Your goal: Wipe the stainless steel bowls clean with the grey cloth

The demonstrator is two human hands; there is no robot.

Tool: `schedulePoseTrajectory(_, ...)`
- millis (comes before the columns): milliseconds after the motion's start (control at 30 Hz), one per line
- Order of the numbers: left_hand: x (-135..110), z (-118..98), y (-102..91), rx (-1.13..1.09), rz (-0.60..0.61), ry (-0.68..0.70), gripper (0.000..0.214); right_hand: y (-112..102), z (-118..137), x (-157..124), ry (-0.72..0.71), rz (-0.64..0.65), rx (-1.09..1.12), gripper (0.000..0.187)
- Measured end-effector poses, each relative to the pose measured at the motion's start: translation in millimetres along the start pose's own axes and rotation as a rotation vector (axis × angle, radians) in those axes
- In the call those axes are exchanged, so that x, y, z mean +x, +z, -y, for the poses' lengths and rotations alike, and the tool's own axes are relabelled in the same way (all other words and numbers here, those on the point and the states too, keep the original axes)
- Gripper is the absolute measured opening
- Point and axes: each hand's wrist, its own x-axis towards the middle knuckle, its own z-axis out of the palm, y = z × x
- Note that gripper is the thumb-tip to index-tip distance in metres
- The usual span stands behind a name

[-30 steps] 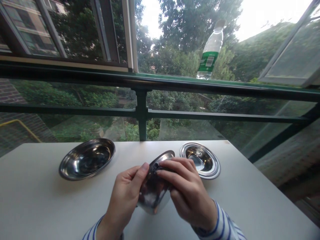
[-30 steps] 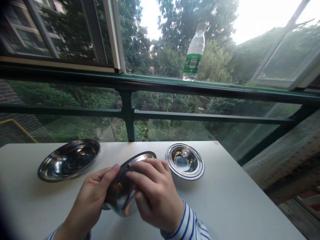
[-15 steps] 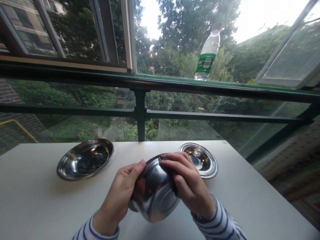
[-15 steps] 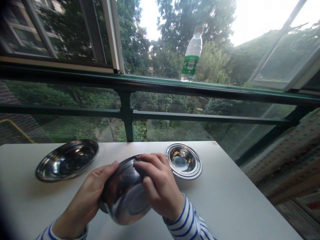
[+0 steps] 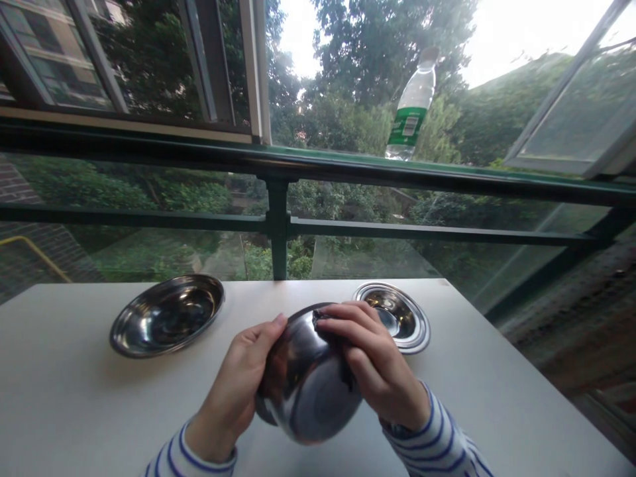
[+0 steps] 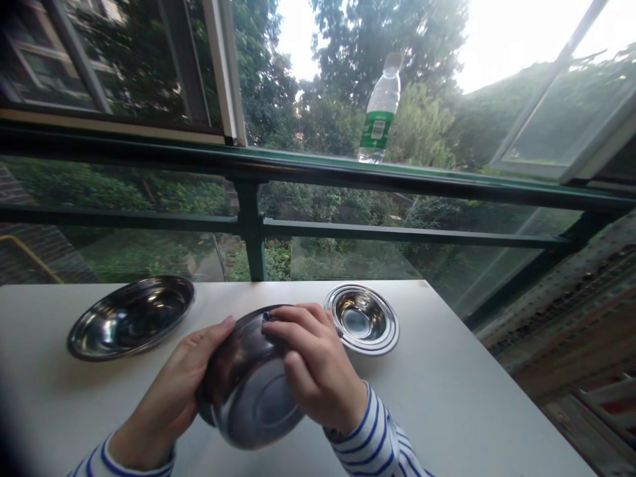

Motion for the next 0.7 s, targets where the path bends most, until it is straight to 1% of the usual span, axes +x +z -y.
schedulePoseTrajectory(67, 0.2, -1.8, -3.2, -0.001, -0.028, 0.021, 0.027, -0.1, -1.4, -0.3, -0.031, 0.022, 0.01, 0.04)
schedulePoseTrajectory(100, 0.9, -3.4, -5.4, -0.016, -0.044, 0.033, 0.026, 0.7, -5.0, -0.4, -0.024, 0.011, 0.032, 0.04)
schedulePoseTrajectory(200, 3.7, -6.3, -10.9, -0.073, -0.086, 0.06, 0.022, 4.9, -18.1, -0.2, 0.074, -0.08, 0.094, 0.04)
schedulePoseTrajectory(267, 5.1, -5.8, -11.5, -0.085, -0.09, 0.058, 0.022, 5.9, -20.1, -0.5, 0.116, -0.103, 0.093, 0.04)
schedulePoseTrajectory(333, 5.5, -5.1, -10.5, -0.104, -0.082, 0.058, 0.02, 3.8, -15.6, -1.6, 0.08, -0.048, 0.068, 0.043)
schedulePoseTrajectory(433, 5.7, -7.4, -10.2, -0.144, -0.067, 0.056, 0.013, -2.9, -10.1, -4.5, 0.007, 0.034, 0.077, 0.054)
schedulePoseTrajectory(500, 6.8, -10.5, -12.3, -0.158, -0.059, 0.046, 0.011, -6.9, -13.6, -6.2, 0.018, 0.05, 0.119, 0.056)
schedulePoseTrajectory(600, 8.4, -12.7, -15.2, -0.165, -0.085, 0.041, 0.01, -10.1, -21.5, -7.2, 0.04, 0.05, 0.153, 0.052)
schedulePoseTrajectory(667, 7.5, -10.9, -13.8, -0.152, -0.08, 0.041, 0.012, -11.0, -19.8, -6.5, 0.006, 0.05, 0.124, 0.051)
schedulePoseTrajectory(700, 6.3, -9.2, -11.9, -0.135, -0.055, 0.035, 0.013, -11.3, -16.2, -5.9, -0.026, 0.059, 0.095, 0.052)
